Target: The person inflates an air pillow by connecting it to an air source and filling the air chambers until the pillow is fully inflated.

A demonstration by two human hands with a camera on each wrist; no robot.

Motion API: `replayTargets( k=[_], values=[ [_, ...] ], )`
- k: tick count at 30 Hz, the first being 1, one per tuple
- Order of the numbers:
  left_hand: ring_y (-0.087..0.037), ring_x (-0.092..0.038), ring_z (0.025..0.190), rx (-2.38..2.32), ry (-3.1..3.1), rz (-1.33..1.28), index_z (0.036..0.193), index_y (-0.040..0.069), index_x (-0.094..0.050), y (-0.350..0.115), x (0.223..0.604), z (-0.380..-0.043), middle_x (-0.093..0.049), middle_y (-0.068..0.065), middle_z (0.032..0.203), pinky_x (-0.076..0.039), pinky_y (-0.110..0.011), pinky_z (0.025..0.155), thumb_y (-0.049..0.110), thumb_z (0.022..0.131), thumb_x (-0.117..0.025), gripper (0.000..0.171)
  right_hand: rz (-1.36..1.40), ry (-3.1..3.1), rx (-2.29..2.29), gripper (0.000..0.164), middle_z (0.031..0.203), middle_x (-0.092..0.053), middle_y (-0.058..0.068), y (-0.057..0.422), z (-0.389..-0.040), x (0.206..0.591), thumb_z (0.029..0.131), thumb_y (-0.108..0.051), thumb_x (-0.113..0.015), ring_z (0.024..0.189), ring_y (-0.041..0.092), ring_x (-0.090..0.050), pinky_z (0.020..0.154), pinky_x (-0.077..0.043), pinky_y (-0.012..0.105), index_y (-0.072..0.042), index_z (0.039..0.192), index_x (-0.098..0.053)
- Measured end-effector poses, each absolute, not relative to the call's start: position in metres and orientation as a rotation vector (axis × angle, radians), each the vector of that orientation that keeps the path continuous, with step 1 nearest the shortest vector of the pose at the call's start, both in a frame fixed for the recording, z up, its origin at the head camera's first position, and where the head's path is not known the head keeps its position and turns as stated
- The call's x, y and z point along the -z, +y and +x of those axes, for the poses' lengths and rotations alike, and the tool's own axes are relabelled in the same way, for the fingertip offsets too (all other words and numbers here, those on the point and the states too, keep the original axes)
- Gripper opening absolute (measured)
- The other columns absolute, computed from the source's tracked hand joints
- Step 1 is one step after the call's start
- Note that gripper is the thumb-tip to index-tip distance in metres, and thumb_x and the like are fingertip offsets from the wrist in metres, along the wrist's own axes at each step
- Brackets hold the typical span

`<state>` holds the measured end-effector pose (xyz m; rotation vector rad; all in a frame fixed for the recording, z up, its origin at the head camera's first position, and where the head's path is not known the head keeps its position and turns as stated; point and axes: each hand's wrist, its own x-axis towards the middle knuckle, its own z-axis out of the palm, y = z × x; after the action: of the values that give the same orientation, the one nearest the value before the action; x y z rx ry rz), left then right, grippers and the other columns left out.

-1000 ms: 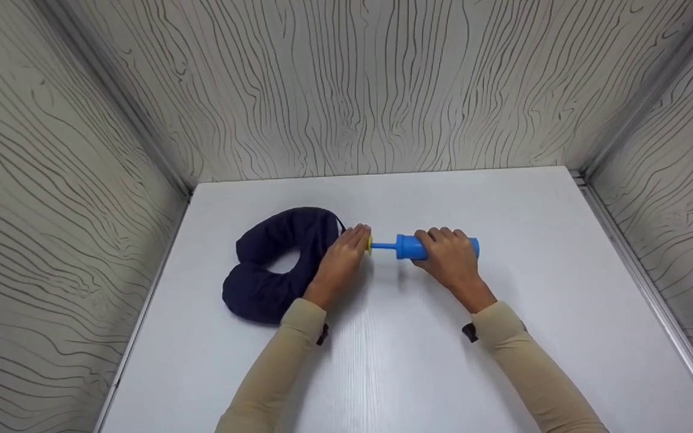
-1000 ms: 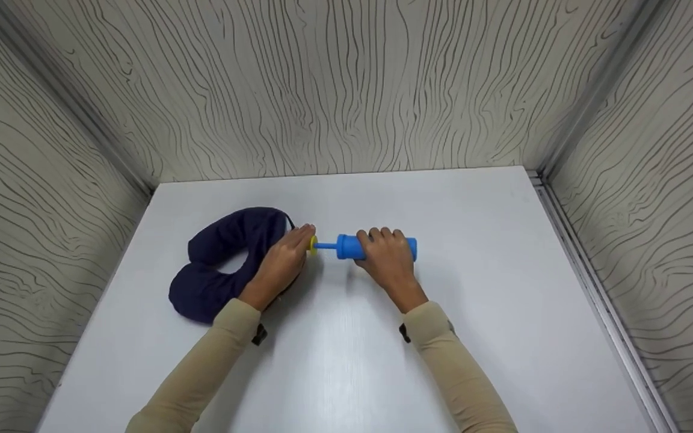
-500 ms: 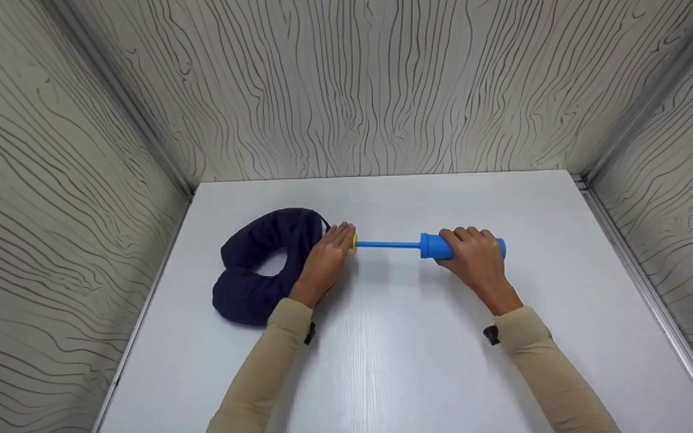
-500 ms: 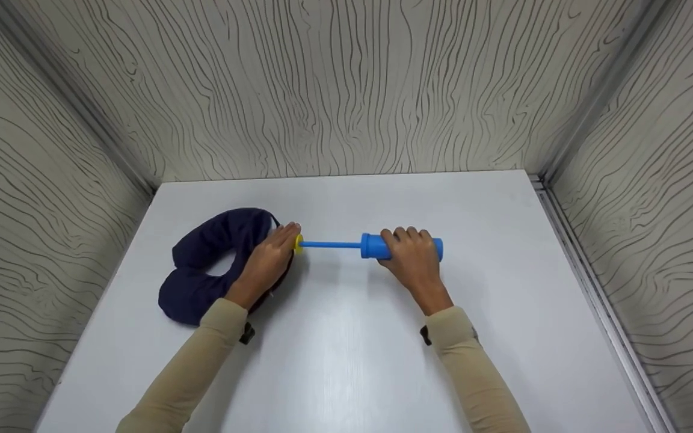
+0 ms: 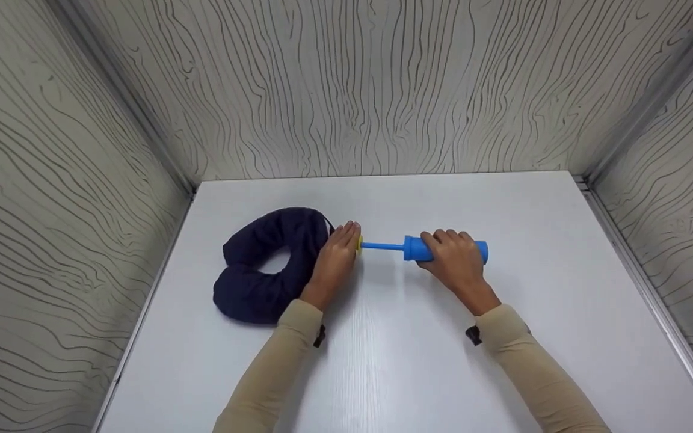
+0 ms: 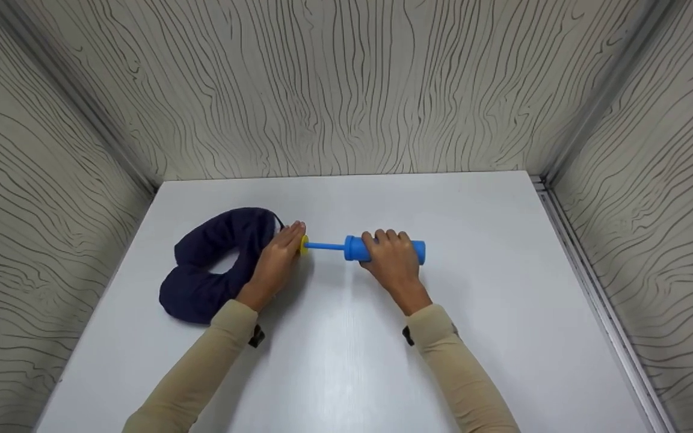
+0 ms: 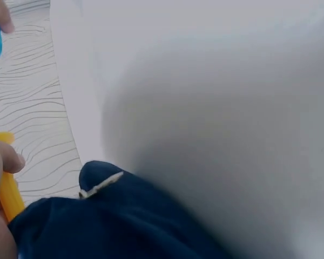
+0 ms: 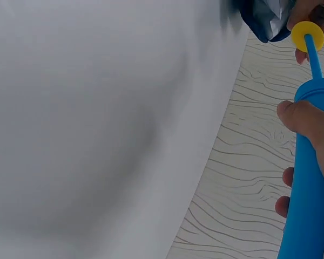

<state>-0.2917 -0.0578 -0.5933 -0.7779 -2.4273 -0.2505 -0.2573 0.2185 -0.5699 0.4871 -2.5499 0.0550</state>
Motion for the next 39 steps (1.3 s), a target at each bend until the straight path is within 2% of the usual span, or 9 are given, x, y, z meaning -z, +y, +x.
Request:
replayTargets(
  k=[5, 14, 21, 33, 39],
  values=[
    [-0.028, -0.068, 0.132, 0.260, -2.423, -0.774, 0.135, -0.007, -0.067, -0.054, 0.592, -0.290, -0.072, -0.020, 0.136, -0.052, -0.039, 0.116, -0.010, 0.092, -0.068, 0.043, 0.508, -2.538, -0.034, 0.062, 0.106, -0.081, 0.013, 0.200, -0.262, 0.570, 0.072, -0.038, -0.100, 0.095, 0.035, -0.078, 0.087, -0.065, 0.053, -0.012, 0.123, -0.075],
    [-0.028, -0.069, 0.132, 0.222, -2.382, -0.781, 0.135, -0.007, -0.067, -0.052, 0.594, -0.290, -0.073, -0.019, 0.135, -0.052, -0.040, 0.116, -0.007, 0.090, -0.074, 0.046, 0.532, -2.522, -0.024, 0.062, 0.104, -0.081, 0.013, 0.163, -0.271, 0.573, 0.073, -0.043, -0.099, 0.092, 0.034, -0.079, 0.084, -0.066, 0.050, -0.010, 0.121, -0.076],
    [-0.028, -0.067, 0.133, 0.140, -2.337, -0.825, 0.140, -0.006, -0.064, -0.052, 0.599, -0.290, -0.071, -0.017, 0.140, -0.053, -0.037, 0.115, -0.007, 0.091, -0.073, 0.050, 0.559, -2.530, -0.030, 0.063, 0.106, -0.081, 0.013, 0.152, -0.275, 0.575, 0.075, -0.045, -0.097, 0.093, 0.034, -0.079, 0.086, -0.066, 0.050, -0.010, 0.122, -0.075],
    [-0.026, -0.059, 0.144, -0.135, -2.352, -0.838, 0.149, -0.003, -0.056, -0.066, 0.598, -0.298, -0.062, -0.017, 0.152, -0.048, -0.036, 0.120, -0.007, 0.098, -0.064, 0.051, 0.555, -2.510, -0.106, 0.060, 0.104, -0.081, 0.014, 0.191, -0.275, 0.571, 0.072, -0.040, -0.100, 0.091, 0.036, -0.079, 0.080, -0.065, 0.053, -0.010, 0.118, -0.075],
    [-0.027, -0.060, 0.142, -0.133, -2.344, -0.839, 0.147, -0.005, -0.058, -0.074, 0.597, -0.302, -0.063, -0.019, 0.150, -0.049, -0.037, 0.119, -0.006, 0.100, -0.060, 0.047, 0.518, -2.491, -0.088, 0.063, 0.100, -0.081, 0.017, 0.224, -0.274, 0.572, 0.069, -0.046, -0.101, 0.087, 0.038, -0.078, 0.076, -0.065, 0.054, -0.008, 0.114, -0.076]
  ],
)
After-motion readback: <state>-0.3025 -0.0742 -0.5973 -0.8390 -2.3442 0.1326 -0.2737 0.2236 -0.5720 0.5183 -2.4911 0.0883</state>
